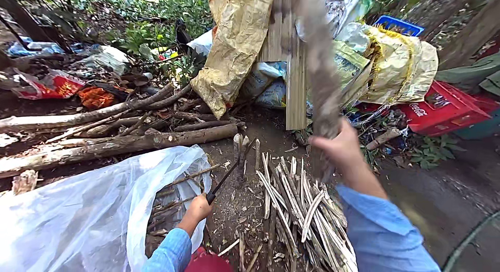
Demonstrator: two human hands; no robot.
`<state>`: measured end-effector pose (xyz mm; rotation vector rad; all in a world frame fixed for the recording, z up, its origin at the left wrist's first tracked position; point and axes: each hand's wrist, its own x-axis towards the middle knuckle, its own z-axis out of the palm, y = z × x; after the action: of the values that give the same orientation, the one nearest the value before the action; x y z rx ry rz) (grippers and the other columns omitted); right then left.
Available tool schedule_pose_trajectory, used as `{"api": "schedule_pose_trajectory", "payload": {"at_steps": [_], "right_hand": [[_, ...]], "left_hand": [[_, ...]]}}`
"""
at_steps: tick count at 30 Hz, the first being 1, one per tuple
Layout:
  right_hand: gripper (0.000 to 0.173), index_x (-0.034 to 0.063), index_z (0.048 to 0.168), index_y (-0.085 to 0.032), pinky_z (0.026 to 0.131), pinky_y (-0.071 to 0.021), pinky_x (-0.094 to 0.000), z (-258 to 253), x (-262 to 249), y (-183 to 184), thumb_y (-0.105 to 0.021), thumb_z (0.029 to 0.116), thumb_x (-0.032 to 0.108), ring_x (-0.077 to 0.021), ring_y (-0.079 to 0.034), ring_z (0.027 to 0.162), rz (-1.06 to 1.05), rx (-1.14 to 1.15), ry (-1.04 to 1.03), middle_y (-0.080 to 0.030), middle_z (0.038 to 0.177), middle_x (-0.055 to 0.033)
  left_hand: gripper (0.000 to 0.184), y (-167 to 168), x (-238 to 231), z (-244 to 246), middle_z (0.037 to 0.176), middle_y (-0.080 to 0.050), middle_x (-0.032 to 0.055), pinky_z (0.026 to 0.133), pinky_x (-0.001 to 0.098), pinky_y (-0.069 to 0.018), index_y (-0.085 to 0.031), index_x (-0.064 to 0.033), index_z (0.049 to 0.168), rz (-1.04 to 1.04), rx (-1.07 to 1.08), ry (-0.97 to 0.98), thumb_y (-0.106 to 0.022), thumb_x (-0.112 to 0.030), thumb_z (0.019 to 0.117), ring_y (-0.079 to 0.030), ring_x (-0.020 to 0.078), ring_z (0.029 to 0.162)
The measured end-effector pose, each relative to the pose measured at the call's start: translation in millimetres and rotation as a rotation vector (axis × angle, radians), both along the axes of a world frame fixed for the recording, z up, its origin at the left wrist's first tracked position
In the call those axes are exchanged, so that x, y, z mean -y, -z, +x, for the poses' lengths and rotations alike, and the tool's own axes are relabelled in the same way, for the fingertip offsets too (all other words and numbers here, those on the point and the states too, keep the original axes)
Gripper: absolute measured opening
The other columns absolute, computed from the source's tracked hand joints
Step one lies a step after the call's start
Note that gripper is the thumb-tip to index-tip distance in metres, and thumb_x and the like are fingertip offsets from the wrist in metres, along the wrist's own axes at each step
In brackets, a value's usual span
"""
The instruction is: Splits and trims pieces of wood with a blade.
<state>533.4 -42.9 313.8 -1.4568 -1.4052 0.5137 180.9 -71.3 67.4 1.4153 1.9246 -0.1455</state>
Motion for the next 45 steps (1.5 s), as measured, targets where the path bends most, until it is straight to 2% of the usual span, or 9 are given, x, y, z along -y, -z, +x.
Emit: {"api": "schedule_pose_trajectory", "payload": {"at_steps": [5, 9, 12, 19, 27, 31, 34, 39, 45], "right_hand": [[0.1, -0.0075, 0.148, -0.03, 0.092, -0.0579, -0.0334, -30, -17, 12, -0.085, 0.0675, 0.017, -0.0148, -0.066, 0.106, 0.371, -0.067, 0.058, -0.061, 0.121, -0.016], [0.096, -0.0022, 0.152, -0.036, 0.097, -0.053, -0.0597, -43, 11, 218, -0.087, 0.074, 0.02, -0.0407, -0.067, 0.114, -0.756, 0.379, -0.02, -0.066, 0.124, -0.0276], [0.088, 0.005, 0.148, -0.042, 0.096, -0.0529, -0.0607, -49, 8, 269, -0.085, 0.0743, 0.024, -0.0405, -0.066, 0.117, -1.053, 0.438, -0.084, -0.067, 0.124, -0.0236], [0.07, -0.0031, 0.135, -0.054, 0.086, -0.0556, -0.052, -25, 13, 131, -0.082, 0.0709, -0.003, -0.0334, -0.066, 0.099, -0.692, -0.082, -0.123, -0.065, 0.114, -0.0243], [0.089, 0.0027, 0.141, -0.034, 0.092, -0.0615, -0.0327, -7, -39, -45, -0.083, 0.0675, 0.011, -0.009, -0.068, 0.105, 0.636, -0.196, -0.066, -0.061, 0.12, -0.0025], [0.102, -0.0151, 0.148, -0.031, 0.096, -0.0558, -0.0432, -47, -9, 136, -0.088, 0.0679, 0.012, -0.0283, -0.067, 0.107, -0.128, 0.059, 0.074, -0.063, 0.121, -0.0273], [0.089, -0.0001, 0.148, -0.043, 0.097, -0.0525, -0.0618, -41, 5, 281, -0.086, 0.0737, 0.022, -0.0415, -0.066, 0.116, -0.997, 0.487, -0.066, -0.066, 0.126, -0.0261], [0.083, 0.003, 0.142, -0.051, 0.099, -0.0507, -0.0618, -23, 13, 301, -0.088, 0.0731, 0.029, -0.0408, -0.064, 0.12, -1.125, 0.428, -0.095, -0.065, 0.127, -0.0249], [0.06, -0.0027, 0.135, -0.048, 0.07, -0.0572, -0.0435, -47, 69, 322, -0.069, 0.0786, -0.007, -0.0259, -0.066, 0.079, -0.965, -0.585, -0.067, -0.064, 0.099, -0.0195]], "left_hand": [[0.047, 2, 1, -1, 0.129, -0.064, 0.0268, 0.104, 0.0576, -0.049, -0.058, 0.0027, 0.133, -0.016, -0.005, -0.016, -0.068, -0.022, 0.0945, -0.062, 0.0397, 0.124], [0.05, 1, 6, -3, 0.132, -0.063, 0.0264, 0.104, 0.0583, -0.049, -0.057, 0.001, 0.136, -0.04, -0.021, -0.021, -0.068, -0.026, 0.0956, -0.061, 0.0397, 0.126], [0.052, -4, 1, -4, 0.135, -0.061, 0.0262, 0.105, 0.0587, -0.0491, -0.056, 0.0011, 0.137, -0.096, -0.075, 0.027, -0.068, -0.026, 0.0953, -0.06, 0.0399, 0.129], [0.052, 22, 6, -4, 0.134, -0.062, 0.0271, 0.106, 0.0566, -0.048, -0.056, 0.0043, 0.137, -0.069, -0.02, 0.004, -0.068, -0.025, 0.096, -0.06, 0.0393, 0.128], [0.051, 35, 2, 6, 0.132, -0.063, 0.0264, 0.104, 0.058, -0.0497, -0.057, 0.0023, 0.135, -0.09, -0.003, -0.047, -0.068, -0.024, 0.0934, -0.062, 0.0391, 0.126], [0.051, 49, -3, 11, 0.134, -0.062, 0.0261, 0.105, 0.0577, -0.0489, -0.055, 0.0013, 0.138, -0.087, 0.012, -0.061, -0.068, -0.022, 0.0941, -0.061, 0.0392, 0.127], [0.053, 63, 3, 15, 0.135, -0.062, 0.0259, 0.105, 0.0606, -0.0492, -0.056, 0.0008, 0.139, -0.148, -0.027, 0.009, -0.068, -0.026, 0.0944, -0.06, 0.0406, 0.128], [0.056, 96, 11, 20, 0.133, -0.063, 0.0254, 0.102, 0.0607, -0.0515, -0.056, 0.0005, 0.138, -0.147, -0.074, 0.055, -0.071, -0.024, 0.0895, -0.062, 0.0409, 0.126], [0.053, 87, -2, 15, 0.136, -0.062, 0.0263, 0.103, 0.0601, -0.0499, -0.055, 0.0021, 0.138, -0.186, -0.071, 0.082, -0.068, -0.022, 0.0926, -0.061, 0.0405, 0.127]]}}
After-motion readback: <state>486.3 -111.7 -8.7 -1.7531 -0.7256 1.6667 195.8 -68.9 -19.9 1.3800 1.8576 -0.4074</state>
